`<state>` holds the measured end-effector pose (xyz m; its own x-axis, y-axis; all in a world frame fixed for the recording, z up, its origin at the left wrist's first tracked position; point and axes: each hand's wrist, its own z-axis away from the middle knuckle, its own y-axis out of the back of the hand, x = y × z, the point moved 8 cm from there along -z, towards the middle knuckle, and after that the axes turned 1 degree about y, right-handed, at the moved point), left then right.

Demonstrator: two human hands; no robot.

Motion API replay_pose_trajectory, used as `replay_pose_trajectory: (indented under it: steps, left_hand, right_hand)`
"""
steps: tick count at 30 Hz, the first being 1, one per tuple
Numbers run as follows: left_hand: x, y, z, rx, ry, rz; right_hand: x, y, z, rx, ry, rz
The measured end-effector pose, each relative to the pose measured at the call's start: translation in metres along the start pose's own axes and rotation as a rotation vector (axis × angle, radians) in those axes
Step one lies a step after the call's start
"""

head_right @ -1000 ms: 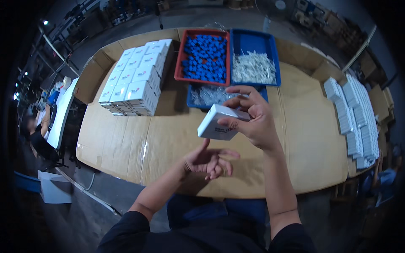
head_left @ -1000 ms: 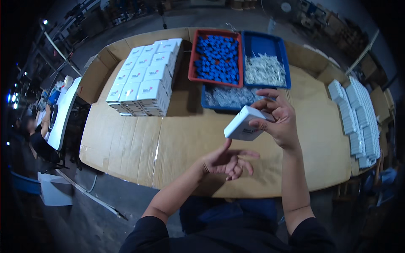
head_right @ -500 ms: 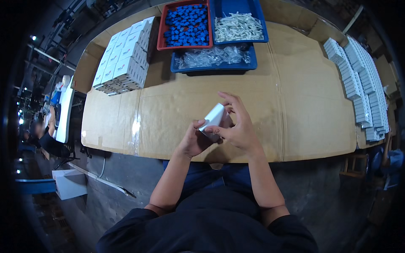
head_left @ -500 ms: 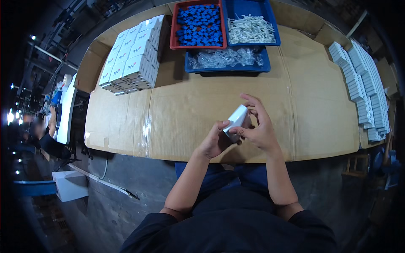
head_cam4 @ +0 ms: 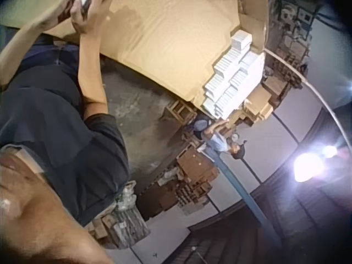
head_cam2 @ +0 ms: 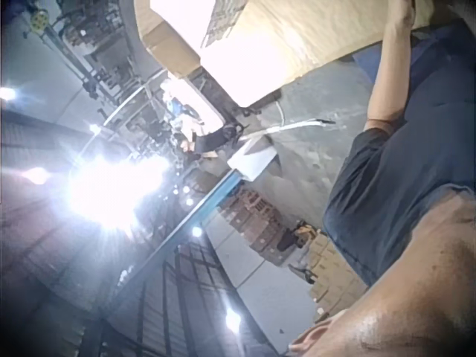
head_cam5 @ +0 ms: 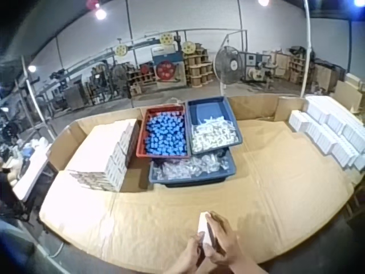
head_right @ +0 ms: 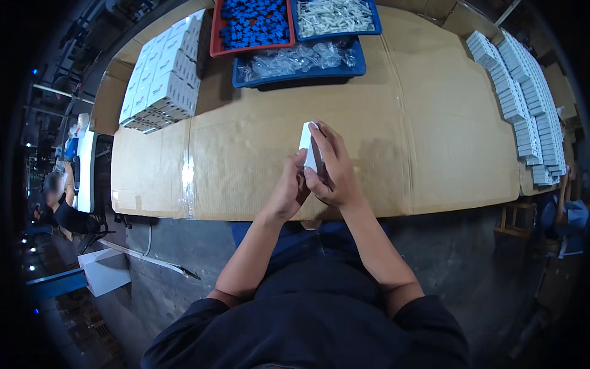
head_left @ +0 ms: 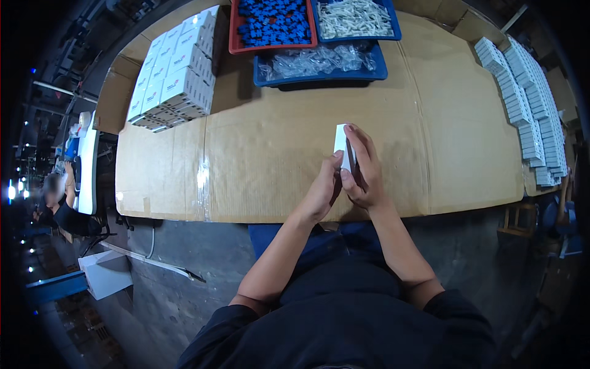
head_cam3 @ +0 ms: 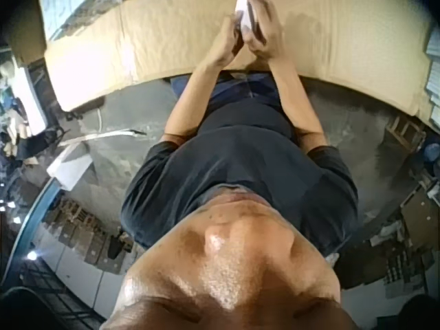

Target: Assembling electronic components by placing a circuit board and various parts into a white housing.

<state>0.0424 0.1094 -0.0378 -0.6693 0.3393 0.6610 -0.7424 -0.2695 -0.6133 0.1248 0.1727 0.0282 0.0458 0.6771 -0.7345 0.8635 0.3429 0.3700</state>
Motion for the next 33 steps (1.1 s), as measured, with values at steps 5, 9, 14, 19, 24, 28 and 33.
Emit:
replay_pose_trajectory:
  steps: [5, 9, 14, 19, 24, 28, 33]
  left_hand:
    - [0.012, -0.01, 0.008, 0.011, 0.027, 0.079]
    - [0.027, -0.017, 0.021, 0.069, 0.02, 0.048]
    - [0.027, -0.016, 0.031, 0.146, 0.039, 0.062]
    - [0.023, -0.01, 0.031, 0.153, -0.043, 0.108]
    - [0.022, -0.007, 0.031, 0.167, -0.091, 0.095]
    - [0.022, -0.006, 0.029, 0.195, -0.191, 0.02]
    - [0.024, -0.005, 0.03, 0.204, -0.288, -0.097]
  right_hand:
    - [-0.002, -0.002, -0.002, 0.067, 0.068, -0.014]
    - [-0.01, -0.003, -0.005, 0.064, 0.115, 0.019]
    - [-0.017, -0.007, -0.008, 0.034, 0.129, -0.074]
    - [-0.021, -0.015, -0.007, -0.001, 0.213, -0.037]
    - [-0.024, -0.019, -0.007, -0.009, 0.206, -0.043]
    - [-0.021, -0.025, -0.004, -0.057, 0.177, -0.106]
    - [-0.019, -0.028, 0.003, -0.027, 0.175, -0.144]
